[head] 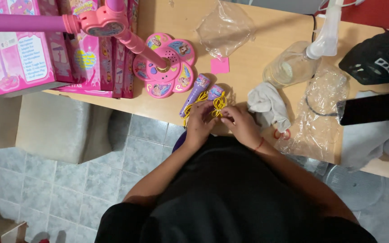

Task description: Assembling a toy microphone stand by connecting the base, pole, and microphone components.

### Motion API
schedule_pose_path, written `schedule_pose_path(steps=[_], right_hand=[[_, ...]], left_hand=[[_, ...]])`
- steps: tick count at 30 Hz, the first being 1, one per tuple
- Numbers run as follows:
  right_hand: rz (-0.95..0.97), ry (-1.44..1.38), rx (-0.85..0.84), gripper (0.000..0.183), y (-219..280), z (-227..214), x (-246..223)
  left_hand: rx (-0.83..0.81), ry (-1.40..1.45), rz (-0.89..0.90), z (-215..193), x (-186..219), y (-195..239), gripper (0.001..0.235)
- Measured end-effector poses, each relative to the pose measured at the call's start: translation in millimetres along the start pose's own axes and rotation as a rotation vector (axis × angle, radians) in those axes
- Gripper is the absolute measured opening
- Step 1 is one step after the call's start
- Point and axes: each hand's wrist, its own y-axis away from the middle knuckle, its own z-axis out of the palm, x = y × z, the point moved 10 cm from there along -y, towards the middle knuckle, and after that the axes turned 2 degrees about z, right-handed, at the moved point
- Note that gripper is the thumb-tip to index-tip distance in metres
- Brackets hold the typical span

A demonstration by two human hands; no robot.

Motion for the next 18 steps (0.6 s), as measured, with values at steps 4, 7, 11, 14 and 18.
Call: schedule_pose_path(steps=[4,7,11,14,18], right_hand=[[0.255,-0.149,-0.080,0.026,-4,10,13],[0.329,-0.163,-0.090,0.027,-4,14,15],[0.435,-0.056,-0.107,0.028,-4,44,56],[0.483,-0.247,0.004,0.023,3,64,77],[0.466,-0.282,-0.013,0.017,5,31,22]], left_hand=[[0.022,-0.403,0.044,-13,-6,10,0.073],[-0.008,-0.503,0.076,-6,-19,18,0.083],[-0.081,-0.568,0.003,2,1,11,0.089],[-0.107,-0.312,-0.248,16,-20,4,0.093],[-0.034,0.006,-0.341,19,-55,11,0.076]])
